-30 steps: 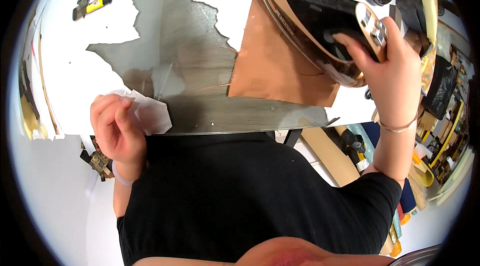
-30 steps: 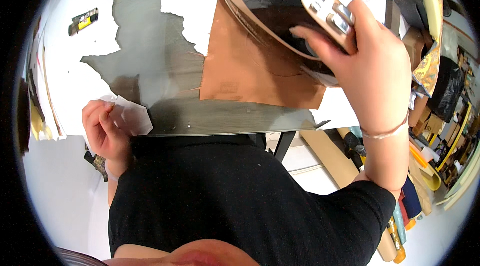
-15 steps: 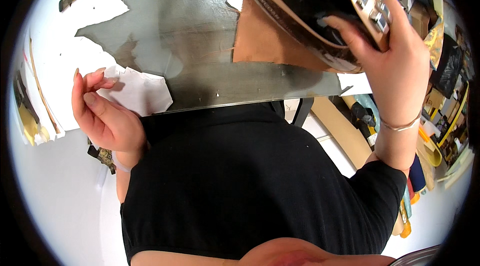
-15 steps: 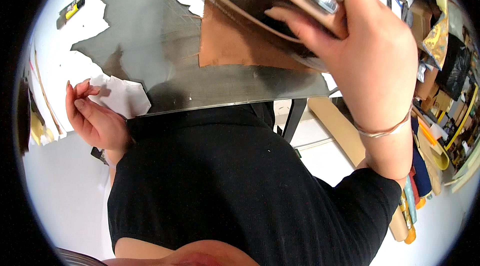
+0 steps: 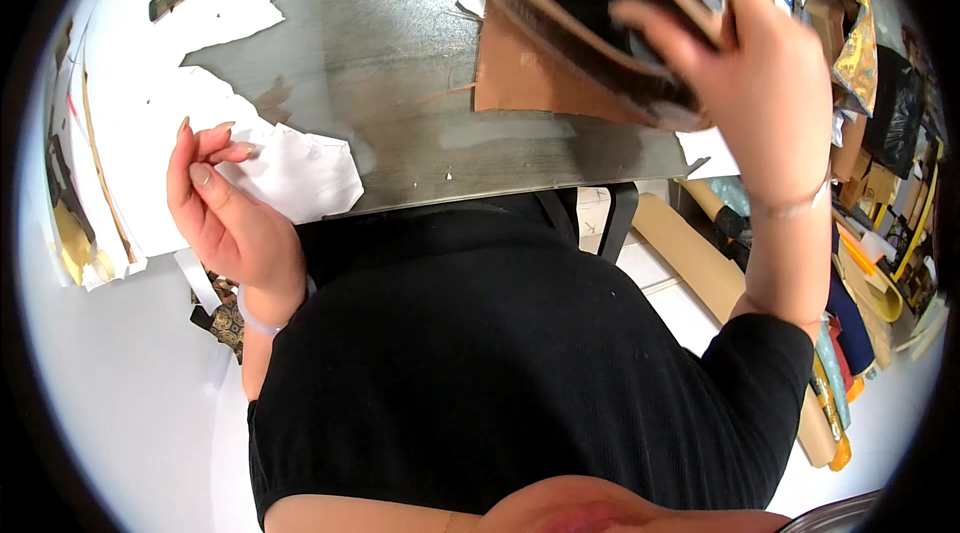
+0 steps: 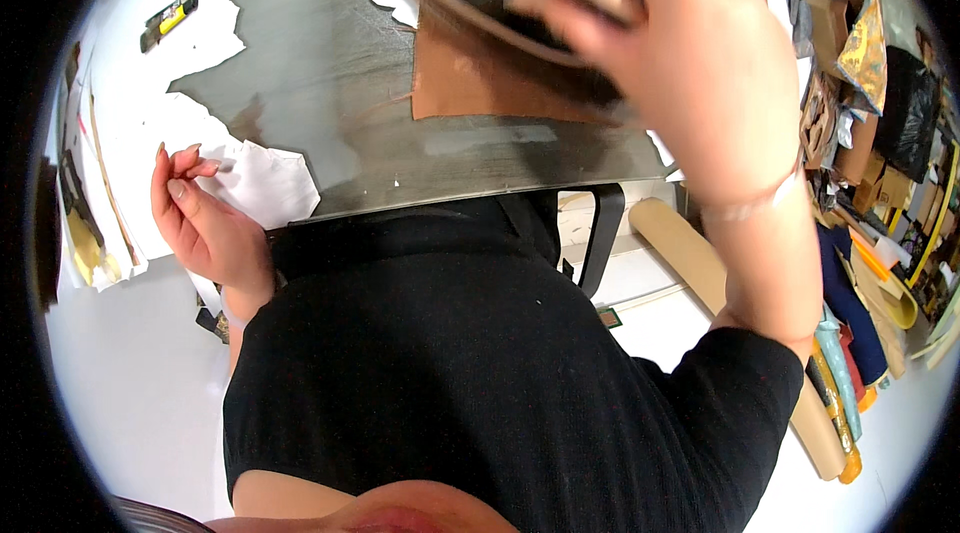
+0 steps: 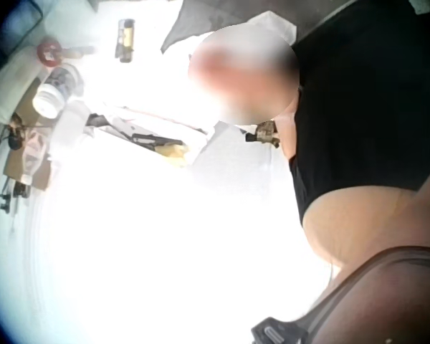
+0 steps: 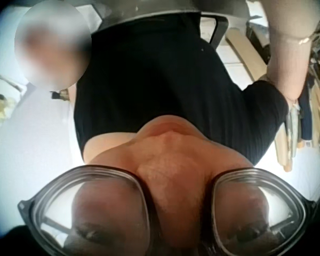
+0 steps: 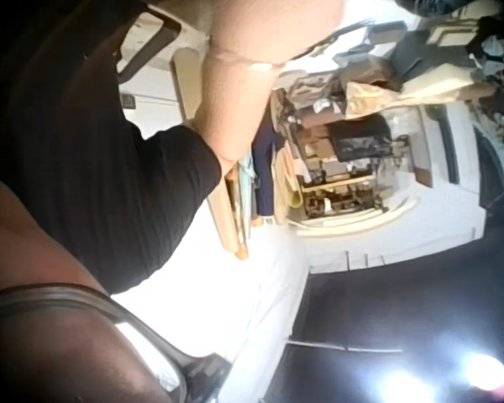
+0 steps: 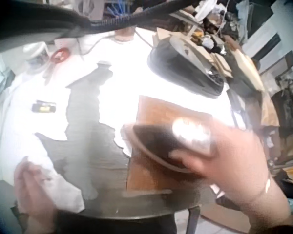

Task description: The person uses a heated tool to emboss a circular pattern onto a piece of brown leather. They then use a household iron to press the leather flat.

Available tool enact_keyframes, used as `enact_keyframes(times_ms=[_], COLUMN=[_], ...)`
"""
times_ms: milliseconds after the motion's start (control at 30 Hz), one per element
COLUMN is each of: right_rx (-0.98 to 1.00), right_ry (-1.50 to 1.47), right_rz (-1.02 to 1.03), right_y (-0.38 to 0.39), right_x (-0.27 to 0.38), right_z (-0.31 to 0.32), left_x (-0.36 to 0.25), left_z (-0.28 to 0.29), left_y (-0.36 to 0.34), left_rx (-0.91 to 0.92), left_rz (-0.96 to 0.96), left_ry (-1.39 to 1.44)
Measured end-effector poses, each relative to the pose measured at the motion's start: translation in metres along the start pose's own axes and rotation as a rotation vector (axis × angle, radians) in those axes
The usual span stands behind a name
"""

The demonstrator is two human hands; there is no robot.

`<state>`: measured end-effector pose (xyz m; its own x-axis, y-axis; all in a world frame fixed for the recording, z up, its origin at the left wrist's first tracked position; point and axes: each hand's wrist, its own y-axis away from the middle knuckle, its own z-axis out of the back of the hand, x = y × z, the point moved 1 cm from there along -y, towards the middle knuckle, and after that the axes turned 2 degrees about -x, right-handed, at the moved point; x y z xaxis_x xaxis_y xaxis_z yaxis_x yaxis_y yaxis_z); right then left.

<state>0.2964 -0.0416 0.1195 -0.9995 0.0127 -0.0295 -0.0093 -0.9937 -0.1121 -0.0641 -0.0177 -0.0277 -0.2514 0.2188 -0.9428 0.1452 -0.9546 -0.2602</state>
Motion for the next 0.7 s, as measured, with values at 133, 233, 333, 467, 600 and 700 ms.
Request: enact_keyframes(times_ms=[133,233,333,467,600,700], right_rx=[-0.026,0.096,0.106,0.214,0.169,0.037], right_ry=[0.085,0.114,0.036,-0.067,-0.074,0.018], right_rz=[-0.047,-0.135,-0.102,-0.044,-0.038,-0.040], right_y=[-0.024,-0.013,0.018,0.047,0.035,0.005], right_x=[-0.025,-0.006,0.008,0.024,0.020,0.011], right_z=[-0.008,0.002,0.006,0.018,0.016,0.003], left_x=[-0.004,-0.001,0.000,-0.008,-0.010,-0.014], left_z=[-0.004,0.000,0.003,-0.003,-0.002,0.000], left_y=[-0.002,-0.001,0.000,-0.004,-0.004,-0.003], left_rx=[-0.012,0.018,0.057,0.062,0.048,0.050], left_rz=[0.001,0.015,0.024,-0.043,-0.030,-0.009], left_ry=[0.024,0.085,0.151,0.213,0.207,0.079])
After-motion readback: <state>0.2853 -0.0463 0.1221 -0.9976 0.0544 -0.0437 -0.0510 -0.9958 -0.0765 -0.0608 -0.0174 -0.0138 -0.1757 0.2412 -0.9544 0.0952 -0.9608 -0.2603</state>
